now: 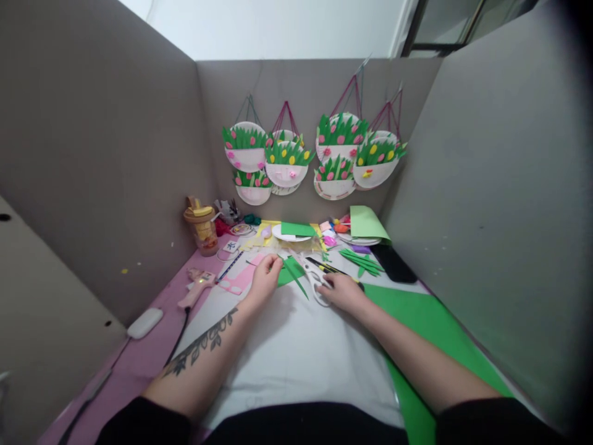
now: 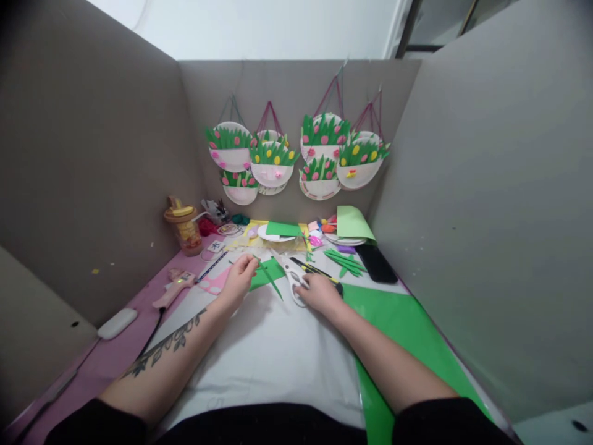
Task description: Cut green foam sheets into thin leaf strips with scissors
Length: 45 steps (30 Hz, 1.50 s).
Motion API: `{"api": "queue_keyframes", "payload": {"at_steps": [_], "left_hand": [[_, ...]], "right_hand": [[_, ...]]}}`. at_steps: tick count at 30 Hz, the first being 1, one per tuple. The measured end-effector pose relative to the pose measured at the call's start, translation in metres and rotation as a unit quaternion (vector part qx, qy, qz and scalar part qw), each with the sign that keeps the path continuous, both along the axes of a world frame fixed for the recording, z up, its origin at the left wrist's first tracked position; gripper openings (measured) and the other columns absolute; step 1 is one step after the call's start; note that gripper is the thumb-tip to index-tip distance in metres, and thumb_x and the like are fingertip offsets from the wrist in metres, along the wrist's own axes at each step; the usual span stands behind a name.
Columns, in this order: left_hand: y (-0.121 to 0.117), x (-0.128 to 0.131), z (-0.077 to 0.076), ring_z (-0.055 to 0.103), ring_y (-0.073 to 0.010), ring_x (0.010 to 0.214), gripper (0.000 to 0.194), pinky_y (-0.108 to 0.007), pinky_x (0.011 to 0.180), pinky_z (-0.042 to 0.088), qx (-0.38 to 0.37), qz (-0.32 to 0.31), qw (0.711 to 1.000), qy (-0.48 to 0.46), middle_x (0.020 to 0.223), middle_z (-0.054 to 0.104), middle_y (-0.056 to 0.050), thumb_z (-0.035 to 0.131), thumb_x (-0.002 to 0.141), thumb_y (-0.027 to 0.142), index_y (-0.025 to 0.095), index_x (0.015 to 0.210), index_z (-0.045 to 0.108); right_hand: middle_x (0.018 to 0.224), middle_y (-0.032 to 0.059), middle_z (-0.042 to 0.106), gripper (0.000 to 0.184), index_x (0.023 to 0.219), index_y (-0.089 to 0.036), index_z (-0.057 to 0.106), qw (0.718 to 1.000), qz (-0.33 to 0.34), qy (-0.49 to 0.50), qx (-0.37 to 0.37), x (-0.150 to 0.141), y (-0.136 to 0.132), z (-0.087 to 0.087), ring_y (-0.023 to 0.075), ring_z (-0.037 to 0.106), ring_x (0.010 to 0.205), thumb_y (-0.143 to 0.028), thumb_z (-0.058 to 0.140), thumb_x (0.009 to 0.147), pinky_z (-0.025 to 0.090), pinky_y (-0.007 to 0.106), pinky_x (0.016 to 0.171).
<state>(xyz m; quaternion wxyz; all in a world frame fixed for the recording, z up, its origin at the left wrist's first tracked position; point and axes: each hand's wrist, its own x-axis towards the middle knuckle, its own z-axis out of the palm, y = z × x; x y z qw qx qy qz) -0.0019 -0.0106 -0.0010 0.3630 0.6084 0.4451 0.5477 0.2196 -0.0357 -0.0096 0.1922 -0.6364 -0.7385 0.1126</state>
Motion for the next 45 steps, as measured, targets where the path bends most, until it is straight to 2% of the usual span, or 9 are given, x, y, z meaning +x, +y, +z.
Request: {"api": "queue_keyframes", "payload": {"at_steps": [4, 10, 14, 21, 25, 31, 36, 39, 45], "left_hand": [[-0.006, 0.006, 0.0, 0.044, -0.0112, 0.066, 0.023, -0.022, 0.062, 0.037, -0.033, -0.073, 0.997, -0.019, 0.067, 0.045, 0.003, 0.048, 0.082, 0.039, 0.018, 0.071, 0.046], [-0.023, 0.016, 0.008, 0.039, -0.0098, 0.061, 0.027, -0.022, 0.06, 0.034, -0.03, -0.185, 0.982, 0.008, 0.063, 0.04, 0.005, 0.05, 0.08, 0.042, 0.018, 0.069, 0.043], [-0.027, 0.017, 0.01, 0.041, -0.01, 0.062, 0.029, -0.023, 0.061, 0.035, -0.032, -0.199, 0.979, 0.023, 0.064, 0.041, 0.004, 0.05, 0.08, 0.044, 0.018, 0.07, 0.044], [-0.027, 0.018, 0.011, 0.043, -0.01, 0.062, 0.038, -0.022, 0.058, 0.036, -0.047, -0.223, 0.974, 0.011, 0.066, 0.046, 0.003, 0.056, 0.074, 0.054, 0.017, 0.073, 0.046], [-0.029, 0.019, 0.013, 0.038, -0.0087, 0.058, 0.037, -0.022, 0.054, 0.03, -0.054, -0.223, 0.97, 0.077, 0.062, 0.044, 0.004, 0.06, 0.072, 0.05, 0.016, 0.067, 0.046], [-0.029, 0.019, 0.013, 0.035, -0.008, 0.055, 0.034, -0.022, 0.052, 0.027, -0.062, -0.205, 0.972, 0.101, 0.058, 0.037, 0.005, 0.056, 0.073, 0.045, 0.017, 0.06, 0.042], [-0.03, 0.019, 0.013, 0.037, -0.0083, 0.055, 0.026, -0.021, 0.051, 0.028, -0.085, -0.187, 0.974, 0.099, 0.056, 0.04, 0.005, 0.058, 0.068, 0.036, 0.017, 0.059, 0.043], [-0.027, 0.019, 0.01, 0.037, -0.0077, 0.051, 0.025, -0.021, 0.049, 0.028, -0.107, -0.165, 0.978, 0.064, 0.052, 0.041, 0.006, 0.056, 0.067, 0.034, 0.017, 0.056, 0.041], [-0.011, 0.011, 0.005, 0.035, -0.005, 0.045, 0.023, -0.019, 0.043, 0.024, -0.175, -0.124, 0.97, -0.113, 0.053, 0.043, 0.006, 0.058, 0.065, 0.034, 0.017, 0.062, 0.042]], "right_hand": [[0.097, 0.009, 0.065, 0.03, 0.096, -0.017, 0.066, 0.977, 0.062, 0.201, 0.041, -0.006, -0.004, 0.0, 0.0205, 0.057, 0.087, -0.038, 0.058, 0.077, 0.04, 0.028, 0.071], [0.067, 0.0005, 0.057, 0.036, 0.078, -0.016, 0.066, 0.853, 0.207, 0.443, -0.185, -0.024, -0.013, -0.007, 0.0087, 0.04, 0.052, -0.052, 0.06, 0.075, 0.03, 0.023, 0.051], [0.056, -0.0033, 0.048, 0.036, 0.066, -0.016, 0.059, 0.826, 0.2, 0.481, -0.215, -0.027, -0.017, -0.009, 0.007, 0.032, 0.048, -0.05, 0.068, 0.069, 0.022, 0.023, 0.048], [0.052, -0.0047, 0.042, 0.036, 0.064, -0.016, 0.056, 0.86, 0.178, 0.452, -0.161, -0.027, -0.017, -0.001, 0.0081, 0.033, 0.049, -0.05, 0.065, 0.071, 0.022, 0.023, 0.049], [0.057, -0.0028, 0.045, 0.035, 0.063, -0.016, 0.057, 0.894, 0.157, 0.406, -0.105, -0.029, -0.018, 0.004, 0.0098, 0.037, 0.055, -0.049, 0.065, 0.07, 0.027, 0.024, 0.053], [0.056, -0.0034, 0.043, 0.031, 0.061, -0.017, 0.052, 0.889, 0.167, 0.415, -0.092, -0.029, -0.019, 0.004, 0.0101, 0.037, 0.055, -0.045, 0.06, 0.073, 0.03, 0.024, 0.054], [0.059, -0.0036, 0.043, 0.02, 0.061, -0.018, 0.048, 0.926, 0.14, 0.349, -0.029, -0.034, -0.022, 0.003, 0.0103, 0.039, 0.056, -0.031, 0.055, 0.074, 0.031, 0.023, 0.053], [0.063, -0.003, 0.044, 0.018, 0.062, -0.018, 0.049, 0.934, 0.149, 0.324, 0.005, -0.035, -0.023, 0.006, 0.0106, 0.041, 0.059, -0.029, 0.053, 0.076, 0.033, 0.023, 0.055], [0.068, -0.0006, 0.047, 0.018, 0.064, -0.018, 0.052, 0.924, 0.169, 0.342, 0.029, -0.032, -0.024, 0.012, 0.0123, 0.044, 0.064, -0.028, 0.055, 0.078, 0.037, 0.025, 0.061]]}}
